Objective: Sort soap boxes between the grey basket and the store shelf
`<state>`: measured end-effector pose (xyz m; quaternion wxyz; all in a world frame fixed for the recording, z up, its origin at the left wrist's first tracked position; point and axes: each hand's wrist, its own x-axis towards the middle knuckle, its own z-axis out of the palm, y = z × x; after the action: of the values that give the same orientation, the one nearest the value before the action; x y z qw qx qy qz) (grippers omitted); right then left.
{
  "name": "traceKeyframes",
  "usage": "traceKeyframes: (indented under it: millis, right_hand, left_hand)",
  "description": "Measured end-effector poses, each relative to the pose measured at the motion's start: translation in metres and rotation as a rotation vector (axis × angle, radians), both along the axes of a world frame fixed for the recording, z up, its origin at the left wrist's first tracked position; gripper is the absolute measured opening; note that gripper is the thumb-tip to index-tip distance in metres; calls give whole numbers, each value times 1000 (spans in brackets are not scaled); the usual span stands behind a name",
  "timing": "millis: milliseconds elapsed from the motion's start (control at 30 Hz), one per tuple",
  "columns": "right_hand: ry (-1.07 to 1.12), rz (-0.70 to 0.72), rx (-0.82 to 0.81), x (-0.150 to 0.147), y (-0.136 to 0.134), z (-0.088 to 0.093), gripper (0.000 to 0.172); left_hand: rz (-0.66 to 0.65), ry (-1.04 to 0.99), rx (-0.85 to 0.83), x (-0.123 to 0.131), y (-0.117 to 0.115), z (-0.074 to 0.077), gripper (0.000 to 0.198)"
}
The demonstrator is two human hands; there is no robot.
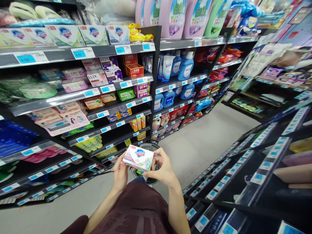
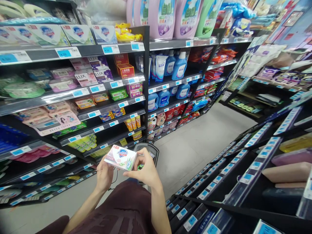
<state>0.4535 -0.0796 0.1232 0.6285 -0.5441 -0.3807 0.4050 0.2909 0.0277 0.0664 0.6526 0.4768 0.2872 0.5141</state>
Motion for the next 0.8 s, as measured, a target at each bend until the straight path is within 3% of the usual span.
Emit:
traceKeyframes:
  millis: [467, 800]
  right_hand:
    - [8, 10, 18, 0, 1, 0, 71]
    - [47, 15, 21, -2, 2, -2, 72]
  left_hand:
    - [-9, 14, 25, 3, -3, 13, 60]
    - [-25, -17, 23, 3, -3, 15, 59]
